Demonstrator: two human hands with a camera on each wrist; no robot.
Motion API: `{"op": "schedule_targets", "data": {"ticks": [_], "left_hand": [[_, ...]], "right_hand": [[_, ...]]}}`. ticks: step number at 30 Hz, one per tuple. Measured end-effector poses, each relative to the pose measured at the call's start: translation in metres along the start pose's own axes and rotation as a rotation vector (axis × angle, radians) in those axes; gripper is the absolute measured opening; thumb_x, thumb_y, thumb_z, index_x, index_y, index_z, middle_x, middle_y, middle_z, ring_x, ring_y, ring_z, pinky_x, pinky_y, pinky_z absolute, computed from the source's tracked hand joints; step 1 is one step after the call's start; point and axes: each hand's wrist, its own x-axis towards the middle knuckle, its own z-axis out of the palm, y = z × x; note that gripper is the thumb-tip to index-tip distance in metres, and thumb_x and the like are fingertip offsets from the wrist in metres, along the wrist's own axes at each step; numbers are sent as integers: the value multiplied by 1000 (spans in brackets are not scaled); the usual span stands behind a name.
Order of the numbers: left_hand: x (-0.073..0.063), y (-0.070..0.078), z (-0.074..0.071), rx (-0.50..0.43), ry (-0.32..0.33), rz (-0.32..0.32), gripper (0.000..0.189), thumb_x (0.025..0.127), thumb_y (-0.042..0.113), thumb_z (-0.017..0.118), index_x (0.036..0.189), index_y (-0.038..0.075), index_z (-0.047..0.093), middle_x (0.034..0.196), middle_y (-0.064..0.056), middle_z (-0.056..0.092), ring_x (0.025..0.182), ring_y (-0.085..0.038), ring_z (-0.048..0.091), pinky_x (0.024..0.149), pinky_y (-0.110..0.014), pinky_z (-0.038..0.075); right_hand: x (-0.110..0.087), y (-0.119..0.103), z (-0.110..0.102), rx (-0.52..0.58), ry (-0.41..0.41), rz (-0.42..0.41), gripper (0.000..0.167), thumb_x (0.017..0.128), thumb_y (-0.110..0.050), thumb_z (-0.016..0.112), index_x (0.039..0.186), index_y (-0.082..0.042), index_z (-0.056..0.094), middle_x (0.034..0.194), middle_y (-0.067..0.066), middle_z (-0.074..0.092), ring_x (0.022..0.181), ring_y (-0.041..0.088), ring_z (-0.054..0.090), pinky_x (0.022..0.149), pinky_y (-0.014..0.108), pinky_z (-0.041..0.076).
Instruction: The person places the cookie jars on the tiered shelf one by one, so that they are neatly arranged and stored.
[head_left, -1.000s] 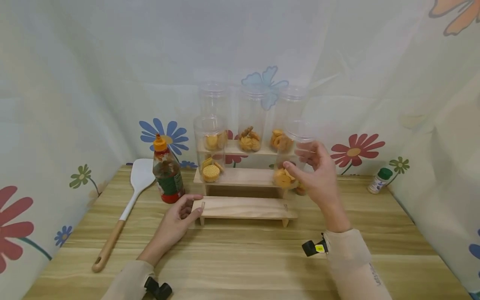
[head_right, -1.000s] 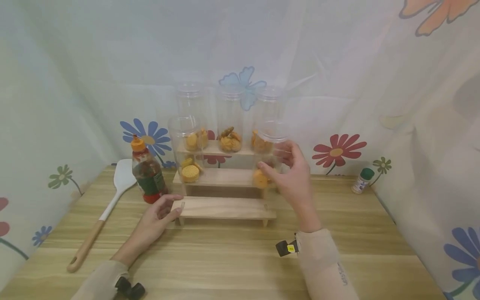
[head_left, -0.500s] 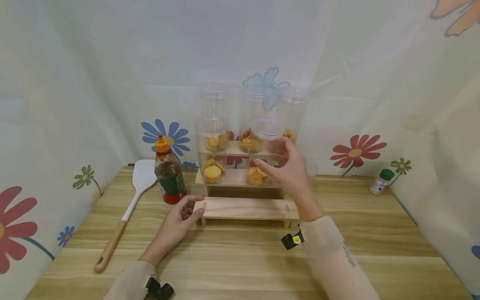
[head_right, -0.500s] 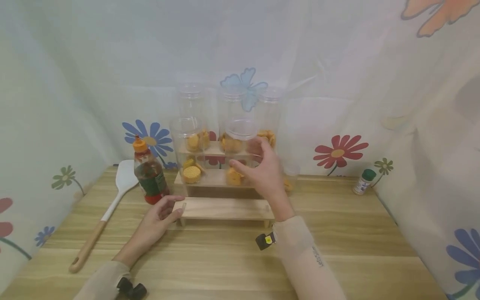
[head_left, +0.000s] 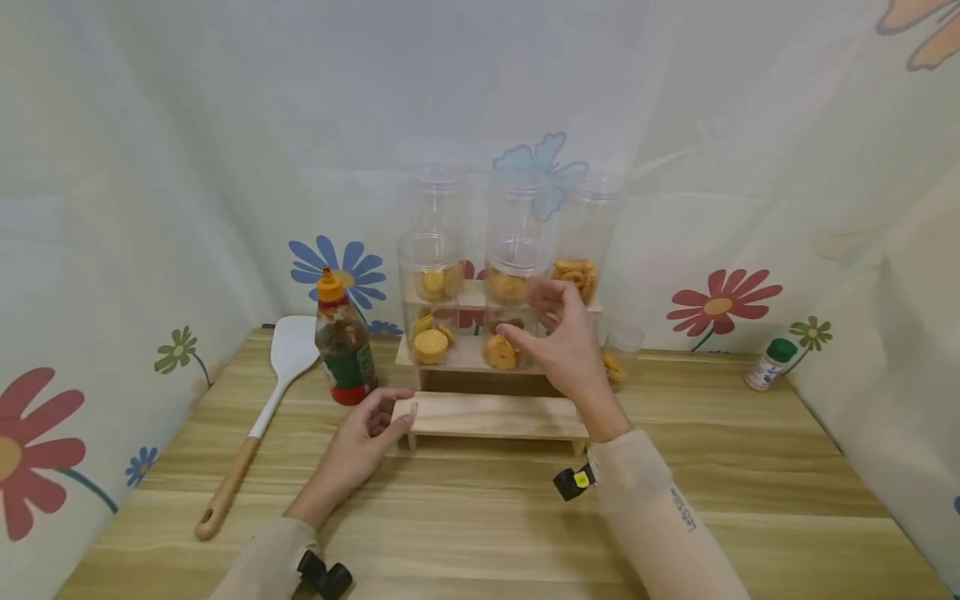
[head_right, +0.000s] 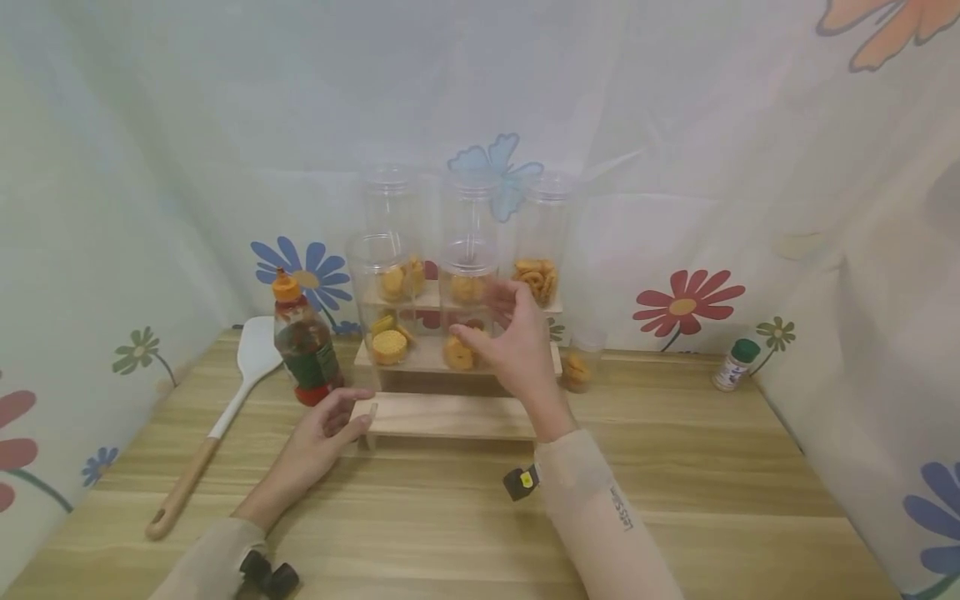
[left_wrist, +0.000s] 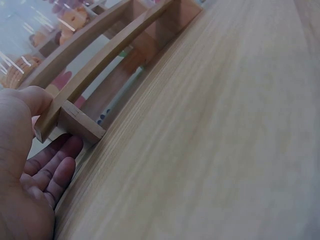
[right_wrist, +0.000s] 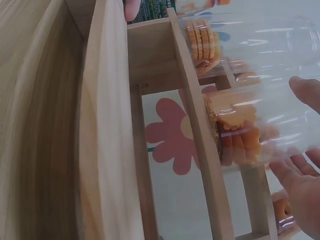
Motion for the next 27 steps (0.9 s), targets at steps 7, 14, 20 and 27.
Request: {"op": "schedule_targets", "data": {"ticks": [7, 14, 20, 27], "left_hand": [[2, 0, -1, 12, -5, 4, 37, 110, 35, 75, 144, 24, 70, 124, -7, 72, 103, -24, 66, 86, -29, 53], [2, -2, -1, 15, -4, 5, 36, 110, 34, 75, 144, 24, 70, 121, -8, 72, 101, -24, 66, 84, -29, 53], [1, -4, 0, 6, -1, 3, 35, 109, 33, 76, 143, 25, 70, 121, -8, 71, 102, -23, 67, 85, -29, 54], [2, -5, 0, 5, 5, 14, 36, 109, 33, 77, 143, 25, 71, 119, -8, 72, 101, -23, 67, 85, -29, 54]], "right_hand": [[-4, 4, 0, -78, 16, 1, 72, 90, -27, 98, 143, -5, 55, 141, 12, 63, 132, 27, 63, 117, 44, 53], [-5, 11, 2, -135, 23, -10, 74, 89, -25, 98, 146, -3, 56, 137, 12, 65, 127, 28, 64, 115, 47, 54], [-8, 12, 2, -160, -1, -5, 83, 90, -31, 98, 154, -3, 53, 141, 11, 63, 131, 28, 63, 116, 46, 53], [-12, 8, -5, -49, -11, 24, 99, 90, -25, 98, 168, -7, 40, 154, 17, 57, 140, 32, 59, 121, 55, 46]]}}
